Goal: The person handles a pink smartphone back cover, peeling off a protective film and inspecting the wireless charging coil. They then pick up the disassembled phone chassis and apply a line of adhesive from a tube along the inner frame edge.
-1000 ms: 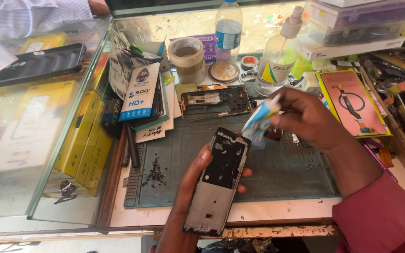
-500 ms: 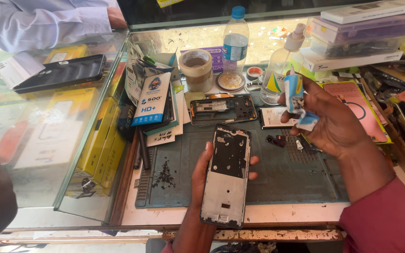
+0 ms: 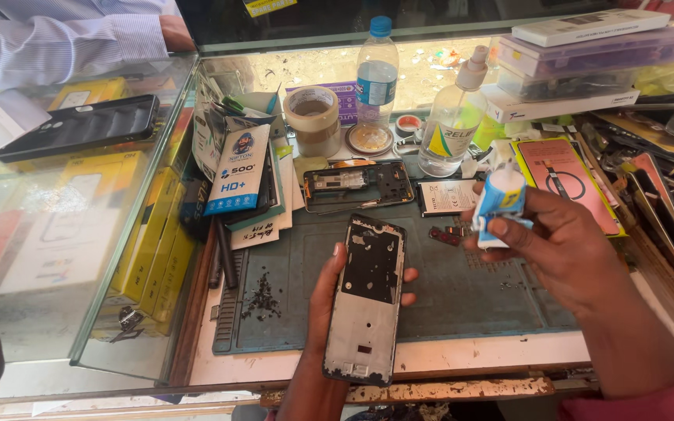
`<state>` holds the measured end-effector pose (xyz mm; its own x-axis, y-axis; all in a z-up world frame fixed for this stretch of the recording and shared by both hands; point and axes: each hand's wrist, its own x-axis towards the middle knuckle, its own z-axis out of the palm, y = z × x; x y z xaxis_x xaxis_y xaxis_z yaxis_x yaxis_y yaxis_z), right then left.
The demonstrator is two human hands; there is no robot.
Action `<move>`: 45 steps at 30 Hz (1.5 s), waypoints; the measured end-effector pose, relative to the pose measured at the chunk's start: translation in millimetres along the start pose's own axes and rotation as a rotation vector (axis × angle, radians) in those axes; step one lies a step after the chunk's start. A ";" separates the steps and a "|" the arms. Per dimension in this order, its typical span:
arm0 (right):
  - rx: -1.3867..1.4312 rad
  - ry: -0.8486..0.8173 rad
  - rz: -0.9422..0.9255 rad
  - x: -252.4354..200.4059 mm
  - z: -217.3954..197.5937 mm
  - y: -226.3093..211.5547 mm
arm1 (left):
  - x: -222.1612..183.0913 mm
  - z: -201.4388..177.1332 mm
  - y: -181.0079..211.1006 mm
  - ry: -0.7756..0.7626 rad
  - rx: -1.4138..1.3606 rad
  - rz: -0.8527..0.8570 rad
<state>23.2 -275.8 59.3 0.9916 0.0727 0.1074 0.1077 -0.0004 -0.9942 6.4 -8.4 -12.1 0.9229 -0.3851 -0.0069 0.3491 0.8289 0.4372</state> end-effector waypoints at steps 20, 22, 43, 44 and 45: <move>-0.341 -0.111 -0.284 -70.3 30.1 44.8 | 22.8 -20.3 -19.5 -0.199 -0.188 -0.271; -0.360 -0.160 -0.341 -76.8 31.4 44.6 | 22.0 -20.3 -23.1 -0.139 -0.184 -0.300; -1.099 -0.194 -0.620 -171.2 -20.3 16.0 | 10.6 -21.9 -188.1 -0.314 -0.800 -0.564; -1.099 -0.236 -0.608 -178.7 -26.8 16.3 | -1.5 -20.3 -200.3 -0.317 -0.865 -0.563; -1.088 -0.286 -0.591 -188.7 -30.5 17.7 | -20.1 -21.0 -209.3 -0.303 -0.839 -0.542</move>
<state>-159.8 -319.9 21.7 0.7363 0.5532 0.3897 0.6644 -0.7003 -0.2613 -81.9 -165.6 -122.4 0.5695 -0.7795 0.2607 0.8123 0.4854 -0.3233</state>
